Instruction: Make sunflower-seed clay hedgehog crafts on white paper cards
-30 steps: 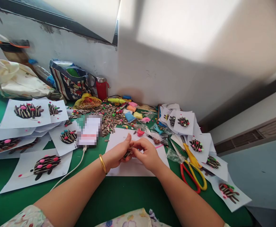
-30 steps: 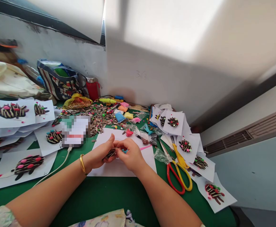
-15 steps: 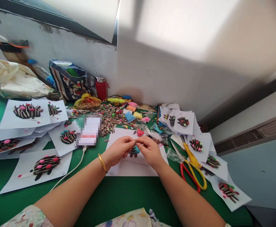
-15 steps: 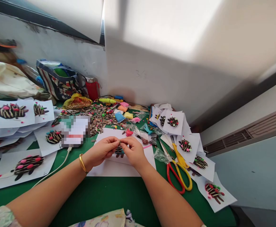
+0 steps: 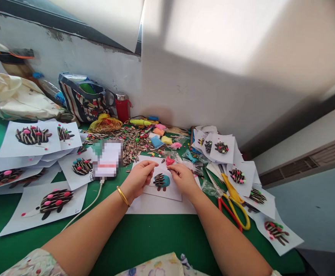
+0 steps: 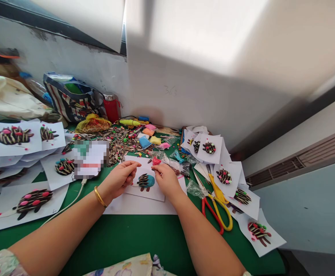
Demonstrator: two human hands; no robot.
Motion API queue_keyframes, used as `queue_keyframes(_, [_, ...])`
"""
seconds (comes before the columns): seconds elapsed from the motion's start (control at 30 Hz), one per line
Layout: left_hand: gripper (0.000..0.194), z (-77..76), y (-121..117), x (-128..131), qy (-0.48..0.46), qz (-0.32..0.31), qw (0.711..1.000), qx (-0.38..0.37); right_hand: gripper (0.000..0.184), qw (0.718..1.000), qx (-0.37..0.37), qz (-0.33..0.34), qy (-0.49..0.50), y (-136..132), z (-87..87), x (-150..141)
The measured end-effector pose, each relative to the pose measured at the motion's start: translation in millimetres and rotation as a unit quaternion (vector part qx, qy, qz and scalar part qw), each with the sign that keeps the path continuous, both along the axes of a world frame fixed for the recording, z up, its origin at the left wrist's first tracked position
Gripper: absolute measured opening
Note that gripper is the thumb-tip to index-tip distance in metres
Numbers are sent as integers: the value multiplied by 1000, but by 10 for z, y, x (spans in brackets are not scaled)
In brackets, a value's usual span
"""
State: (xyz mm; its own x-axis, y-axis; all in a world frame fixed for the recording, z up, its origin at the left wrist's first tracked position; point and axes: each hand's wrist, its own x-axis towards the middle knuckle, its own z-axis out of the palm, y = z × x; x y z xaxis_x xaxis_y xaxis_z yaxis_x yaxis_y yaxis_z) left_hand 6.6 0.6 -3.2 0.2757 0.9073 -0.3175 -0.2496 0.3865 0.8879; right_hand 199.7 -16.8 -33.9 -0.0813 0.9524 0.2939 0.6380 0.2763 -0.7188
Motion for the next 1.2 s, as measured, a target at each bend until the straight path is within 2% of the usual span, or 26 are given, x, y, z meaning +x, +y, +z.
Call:
queue_keyframes(0.13, [29, 1, 7, -1, -3, 5, 1000, -8, 19, 998, -37, -13, -51, 27, -16, -26])
queue_keyframes(0.6, [25, 26, 7, -7, 1, 2, 1000, -17, 19, 992, -44, 15, -121, 16, 38, -129])
queue_keyframes(0.87, [27, -9, 22, -29, -62, -3, 997, -52, 22, 983, -45, 27, -174, 20, 137, -183])
queue_keyframes(0.97, [33, 2, 24, -34, -91, -7, 993, -71, 22, 981, -45, 28, -186, 27, 136, -181])
queue_keyframes(1.07, [44, 6, 29, -42, -112, -13, 990, -81, 20, 982, -23, 37, -185, 26, 106, -138])
queue_keyframes(1.2, [54, 0, 26, -44, -120, -33, 989, -84, 20, 989, 46, 28, -137, -28, 107, -89])
